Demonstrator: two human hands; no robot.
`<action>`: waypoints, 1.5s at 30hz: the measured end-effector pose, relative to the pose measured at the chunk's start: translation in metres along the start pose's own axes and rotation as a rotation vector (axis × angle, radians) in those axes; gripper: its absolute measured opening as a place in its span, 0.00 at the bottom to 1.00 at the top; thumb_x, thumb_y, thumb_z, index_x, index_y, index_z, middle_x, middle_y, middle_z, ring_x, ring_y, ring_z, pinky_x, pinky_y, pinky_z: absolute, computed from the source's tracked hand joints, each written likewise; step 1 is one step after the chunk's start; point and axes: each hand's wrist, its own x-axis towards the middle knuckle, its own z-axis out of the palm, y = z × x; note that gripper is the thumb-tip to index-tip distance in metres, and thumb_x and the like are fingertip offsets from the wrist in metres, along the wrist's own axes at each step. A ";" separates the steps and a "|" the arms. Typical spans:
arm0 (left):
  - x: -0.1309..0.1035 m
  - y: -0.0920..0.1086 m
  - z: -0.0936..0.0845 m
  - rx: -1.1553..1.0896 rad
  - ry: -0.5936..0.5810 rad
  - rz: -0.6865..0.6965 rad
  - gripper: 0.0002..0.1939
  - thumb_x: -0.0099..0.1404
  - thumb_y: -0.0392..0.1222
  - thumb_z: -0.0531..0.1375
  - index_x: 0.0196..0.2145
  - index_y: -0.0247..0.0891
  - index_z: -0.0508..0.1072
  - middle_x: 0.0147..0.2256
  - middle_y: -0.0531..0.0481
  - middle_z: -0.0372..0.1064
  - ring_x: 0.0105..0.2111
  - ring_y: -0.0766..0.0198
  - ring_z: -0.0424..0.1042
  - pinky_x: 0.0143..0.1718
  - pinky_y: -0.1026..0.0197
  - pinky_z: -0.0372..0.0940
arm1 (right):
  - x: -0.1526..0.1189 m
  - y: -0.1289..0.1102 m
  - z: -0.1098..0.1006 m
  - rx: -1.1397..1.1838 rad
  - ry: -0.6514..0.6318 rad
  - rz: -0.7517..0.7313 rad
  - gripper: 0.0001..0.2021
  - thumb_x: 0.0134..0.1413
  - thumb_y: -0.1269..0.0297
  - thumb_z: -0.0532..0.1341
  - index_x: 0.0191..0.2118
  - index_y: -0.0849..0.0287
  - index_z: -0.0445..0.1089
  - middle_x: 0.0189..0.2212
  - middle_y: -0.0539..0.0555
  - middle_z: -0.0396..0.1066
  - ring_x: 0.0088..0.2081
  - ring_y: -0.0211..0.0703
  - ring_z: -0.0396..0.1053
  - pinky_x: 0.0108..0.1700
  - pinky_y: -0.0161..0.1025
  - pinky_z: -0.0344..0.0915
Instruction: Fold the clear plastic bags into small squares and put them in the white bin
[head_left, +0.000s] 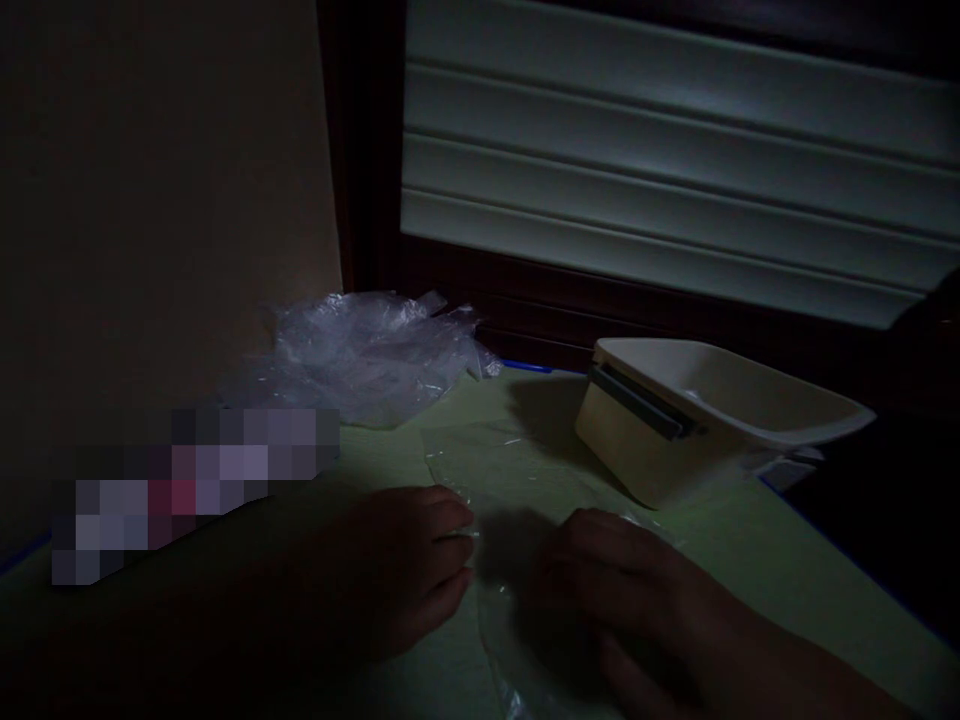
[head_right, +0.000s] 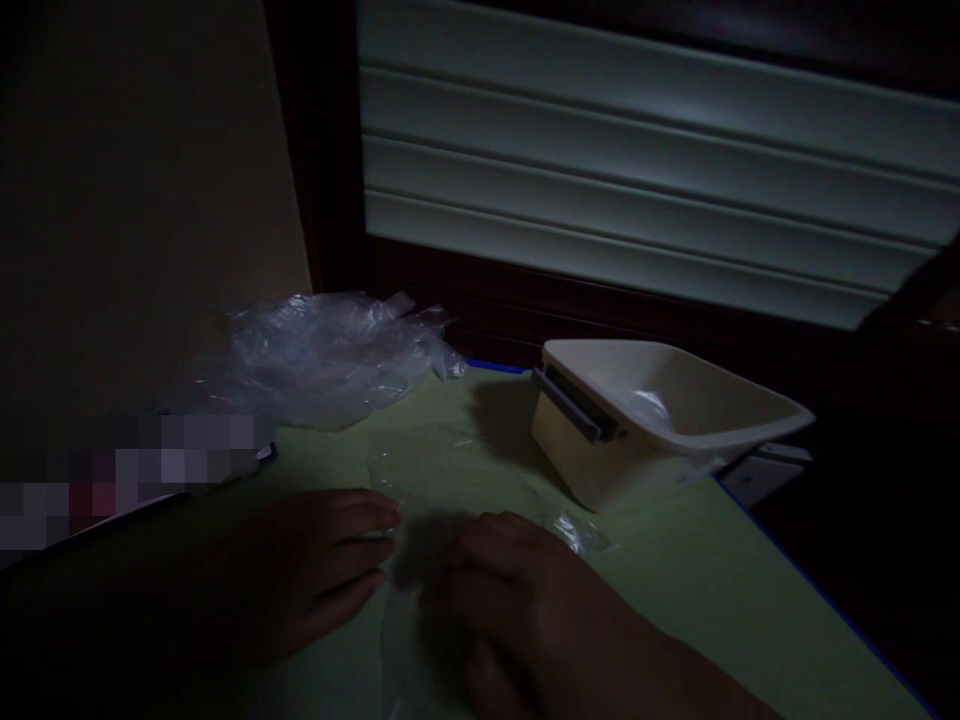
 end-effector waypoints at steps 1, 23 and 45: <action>0.000 0.000 0.000 -0.009 -0.006 -0.003 0.07 0.64 0.31 0.54 0.30 0.35 0.70 0.33 0.46 0.69 0.34 0.61 0.68 0.37 0.60 0.65 | 0.000 0.001 0.002 0.004 -0.016 -0.021 0.17 0.45 0.79 0.52 0.40 0.62 0.70 0.36 0.57 0.70 0.38 0.44 0.67 0.40 0.38 0.64; -0.002 -0.002 0.002 -0.063 -0.015 -0.029 0.05 0.62 0.30 0.55 0.32 0.35 0.70 0.34 0.46 0.68 0.35 0.60 0.67 0.38 0.59 0.65 | 0.002 0.011 0.030 -0.249 -0.121 -0.137 0.04 0.55 0.66 0.61 0.32 0.61 0.68 0.31 0.54 0.70 0.33 0.43 0.65 0.35 0.37 0.61; 0.001 0.001 -0.001 -0.177 -0.005 -0.034 0.05 0.62 0.33 0.59 0.27 0.34 0.70 0.32 0.50 0.67 0.33 0.63 0.65 0.34 0.61 0.59 | -0.004 -0.013 0.005 0.269 -0.025 0.245 0.08 0.62 0.67 0.50 0.36 0.56 0.66 0.30 0.50 0.71 0.31 0.37 0.69 0.32 0.31 0.65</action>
